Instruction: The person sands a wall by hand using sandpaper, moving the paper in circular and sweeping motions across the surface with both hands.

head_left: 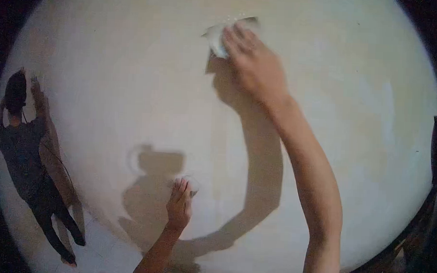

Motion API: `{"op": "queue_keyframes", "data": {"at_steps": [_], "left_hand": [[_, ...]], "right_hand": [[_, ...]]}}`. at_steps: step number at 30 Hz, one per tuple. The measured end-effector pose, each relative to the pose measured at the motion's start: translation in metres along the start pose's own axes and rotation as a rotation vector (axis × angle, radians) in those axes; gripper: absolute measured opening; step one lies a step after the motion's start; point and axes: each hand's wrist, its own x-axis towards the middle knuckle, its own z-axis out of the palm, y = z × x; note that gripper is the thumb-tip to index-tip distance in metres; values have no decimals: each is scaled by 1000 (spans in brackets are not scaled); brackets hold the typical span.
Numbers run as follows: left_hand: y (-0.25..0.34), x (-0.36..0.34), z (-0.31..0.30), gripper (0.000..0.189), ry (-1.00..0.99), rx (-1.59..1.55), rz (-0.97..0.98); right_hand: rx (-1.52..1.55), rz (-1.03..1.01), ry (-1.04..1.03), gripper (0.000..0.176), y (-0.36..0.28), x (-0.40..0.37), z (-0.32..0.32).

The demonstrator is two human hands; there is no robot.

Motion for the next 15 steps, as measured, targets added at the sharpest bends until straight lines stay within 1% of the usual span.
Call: {"op": "queue_keyframes", "data": {"at_steps": [1, 2, 3, 4, 6, 7, 8, 9, 10, 11, 12, 13, 14, 15], "left_hand": [[-11, 0, -1, 37, -5, -4, 3], [-7, -1, 11, 35, 22, -14, 17], [-19, 0, 9, 34, 50, -23, 31], [-31, 2, 6, 34, 45, -24, 37], [-34, 3, 15, 32, 20, -35, 6], [-44, 6, 11, 32, 13, -39, 8], [-19, -13, 18, 32, 23, -31, 24], [6, -12, 15, 31, 42, -18, 23], [27, -16, 0, 31, 42, -43, 30], [14, -21, -1, 31, 61, -29, 44], [3, -23, -2, 32, 81, -15, 62], [17, -25, -15, 32, 81, -24, 75], [13, -27, -21, 31, 71, -28, 29], [18, -29, -31, 31, 65, -26, -19]], "right_hand": [[-4, 3, -4, 39, -3, 3, 4], [-3, -98, 3, 39, 12, -4, 0], [0, -199, 11, 39, 17, 3, 3], [-38, -227, 40, 40, 29, 9, 11], [-143, -31, 34, 39, 51, 7, 7], [-210, 50, 18, 39, 39, 18, 0], [-228, 55, 8, 39, 42, -7, -25], [-173, 118, -25, 39, 53, -9, -33], [-139, 179, -58, 39, 55, 2, -57], [-122, 75, -80, 40, 39, 2, -54], [-108, -68, -38, 38, 30, 2, -54], [-90, -208, 5, 37, 33, 8, -72], [-108, -203, -1, 37, 39, 7, -77], [-70, -150, 6, 36, 59, 8, -96]]}}
